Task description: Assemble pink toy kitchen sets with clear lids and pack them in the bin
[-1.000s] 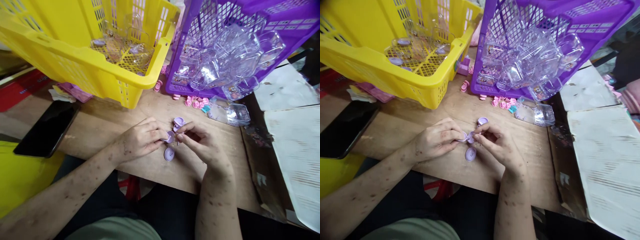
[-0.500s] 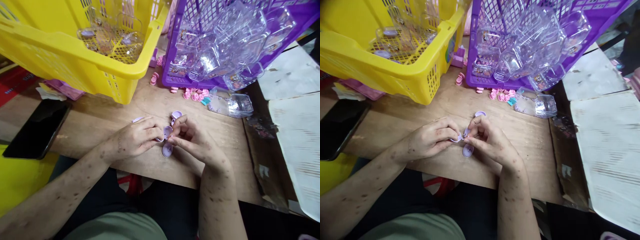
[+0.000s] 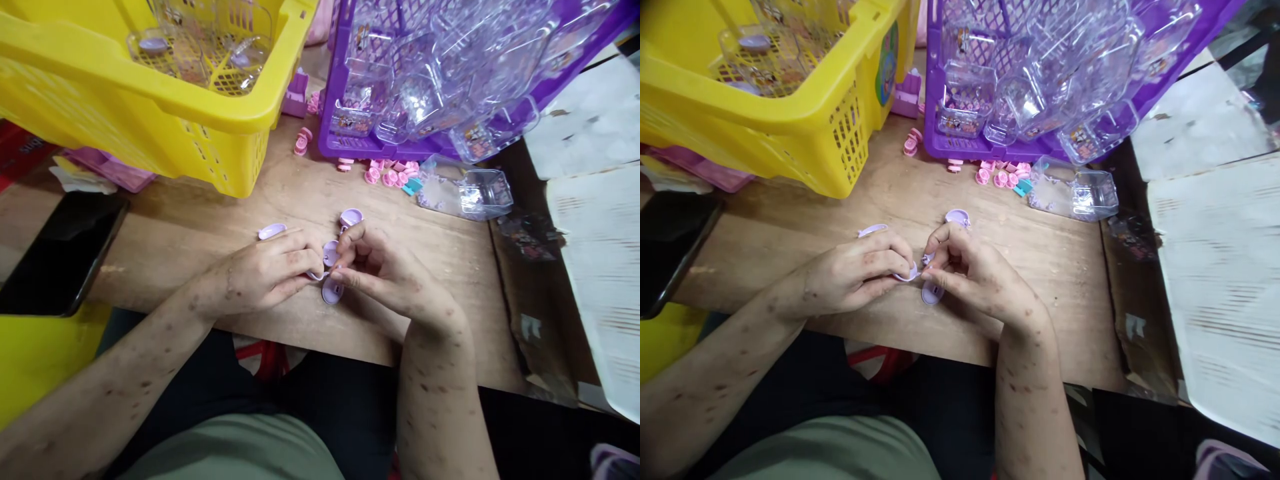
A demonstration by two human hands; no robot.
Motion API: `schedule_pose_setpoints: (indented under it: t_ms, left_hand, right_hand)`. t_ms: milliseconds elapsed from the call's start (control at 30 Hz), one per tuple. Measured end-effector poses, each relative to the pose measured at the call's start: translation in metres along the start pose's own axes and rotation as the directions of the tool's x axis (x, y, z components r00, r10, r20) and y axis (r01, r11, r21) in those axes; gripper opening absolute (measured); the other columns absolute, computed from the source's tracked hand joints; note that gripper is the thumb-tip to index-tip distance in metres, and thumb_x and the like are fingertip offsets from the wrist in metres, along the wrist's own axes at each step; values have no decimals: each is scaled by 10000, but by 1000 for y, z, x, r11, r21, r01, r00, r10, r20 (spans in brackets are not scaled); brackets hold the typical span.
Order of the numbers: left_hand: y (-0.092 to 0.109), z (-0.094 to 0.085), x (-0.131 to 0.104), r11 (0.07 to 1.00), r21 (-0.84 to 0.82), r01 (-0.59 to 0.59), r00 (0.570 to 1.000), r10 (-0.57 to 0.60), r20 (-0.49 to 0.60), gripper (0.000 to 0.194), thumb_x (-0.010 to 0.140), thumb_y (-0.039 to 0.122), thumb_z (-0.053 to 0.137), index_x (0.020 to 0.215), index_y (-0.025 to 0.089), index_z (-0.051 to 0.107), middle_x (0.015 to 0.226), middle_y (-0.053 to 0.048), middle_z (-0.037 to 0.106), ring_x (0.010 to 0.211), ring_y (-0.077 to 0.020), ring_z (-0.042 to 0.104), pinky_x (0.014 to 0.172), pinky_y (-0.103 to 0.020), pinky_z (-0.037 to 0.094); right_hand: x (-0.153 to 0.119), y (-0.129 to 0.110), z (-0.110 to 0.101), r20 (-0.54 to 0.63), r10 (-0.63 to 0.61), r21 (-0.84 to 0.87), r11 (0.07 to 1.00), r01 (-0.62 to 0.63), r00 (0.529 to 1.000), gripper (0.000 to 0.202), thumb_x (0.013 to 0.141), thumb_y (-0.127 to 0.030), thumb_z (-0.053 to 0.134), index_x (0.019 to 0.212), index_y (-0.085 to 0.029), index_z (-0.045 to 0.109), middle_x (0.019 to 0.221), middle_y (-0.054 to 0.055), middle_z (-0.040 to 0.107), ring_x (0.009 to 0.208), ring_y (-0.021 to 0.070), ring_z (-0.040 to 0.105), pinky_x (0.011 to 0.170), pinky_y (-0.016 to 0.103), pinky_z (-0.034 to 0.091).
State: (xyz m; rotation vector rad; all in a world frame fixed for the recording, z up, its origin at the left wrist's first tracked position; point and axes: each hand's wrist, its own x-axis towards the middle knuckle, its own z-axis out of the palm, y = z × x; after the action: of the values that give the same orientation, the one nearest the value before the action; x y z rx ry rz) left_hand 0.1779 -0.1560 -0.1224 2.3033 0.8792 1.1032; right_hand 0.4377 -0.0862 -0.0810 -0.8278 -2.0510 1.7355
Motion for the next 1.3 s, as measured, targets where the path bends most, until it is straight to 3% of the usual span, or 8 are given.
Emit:
schedule_pose_setpoints:
  t_ms: [267, 533, 700, 833, 967, 1033, 1167, 1300]
  left_hand:
    - [4, 0, 3, 998, -60, 22, 999, -20, 41, 228, 1099, 139, 671, 1299, 241, 707, 1243, -64, 806, 1211, -201, 777, 1124, -336, 601]
    - [6, 3, 2, 999, -17, 37, 999, -36, 12, 228, 1123, 191, 666, 1327, 281, 712, 1266, -43, 819, 1205, -207, 795, 1126, -365, 623]
    - [5, 1, 8, 986, 159, 51, 988, -26, -154, 445, 1108, 251, 698, 1536, 254, 574, 1449, -91, 736, 1339, -265, 721, 1176, -440, 596]
    - [-4, -4, 2, 891, 381, 247, 947, -139, -290, 510, 1042, 334, 747, 1512, 246, 568, 1425, -105, 695, 1310, -335, 674, 1186, -550, 557]
    - [-17, -1, -10, 807, 418, 417, 892, -274, -361, 516, 925, 291, 802, 1415, 280, 644, 1329, -87, 685, 1196, -332, 687, 1105, -499, 587]
    - [-22, 2, -13, 802, 400, 443, 888, -330, -320, 415, 945, 268, 751, 1357, 250, 697, 1272, -84, 693, 1117, -300, 710, 1026, -446, 614]
    - [-20, 1, -8, 828, 384, 408, 911, -341, -232, 245, 1020, 243, 635, 1231, 193, 750, 1149, -83, 742, 1054, -272, 732, 983, -412, 622]
    - [-9, -3, 1, 879, 273, 390, 901, -304, -309, 194, 1044, 219, 631, 1204, 193, 737, 1122, -54, 757, 1014, -219, 740, 960, -355, 631]
  right_hand:
    - [-2, 3, -1, 103, 42, 47, 998, -47, 994, 348, 1021, -449, 855, 1114, -279, 566, 903, -20, 749, 858, 199, 772, 794, 344, 631]
    - [3, 0, 6, 79, 50, 66, 996, -56, 996, 431, 970, -503, 899, 992, -269, 538, 885, -12, 737, 783, 191, 765, 703, 317, 617]
    - [4, -3, 2, -184, -42, -27, 999, 37, 982, 444, 974, -605, 859, 1043, -276, 569, 941, 10, 736, 841, 212, 771, 773, 360, 633]
    - [7, 6, -12, -507, -163, -365, 930, -40, 846, 381, 989, -575, 820, 1145, -283, 631, 946, 27, 735, 876, 234, 723, 809, 393, 597]
    - [3, 13, -30, -533, -204, -473, 877, -89, 821, 453, 956, -526, 844, 1279, -293, 628, 1050, 37, 732, 834, 212, 671, 760, 379, 561]
    - [-6, 15, -41, -549, -217, -493, 864, -103, 807, 402, 948, -521, 848, 1205, -285, 649, 1026, 33, 701, 829, 201, 645, 737, 362, 535]
    - [-31, 20, -60, -480, 19, -469, 839, -275, 877, 331, 890, -514, 875, 927, -250, 678, 835, 20, 644, 768, 199, 587, 682, 349, 502]
    - [-38, 29, -65, -339, 270, -367, 844, -390, 901, 285, 902, -502, 840, 944, -245, 723, 816, 34, 680, 698, 195, 588, 589, 332, 461]
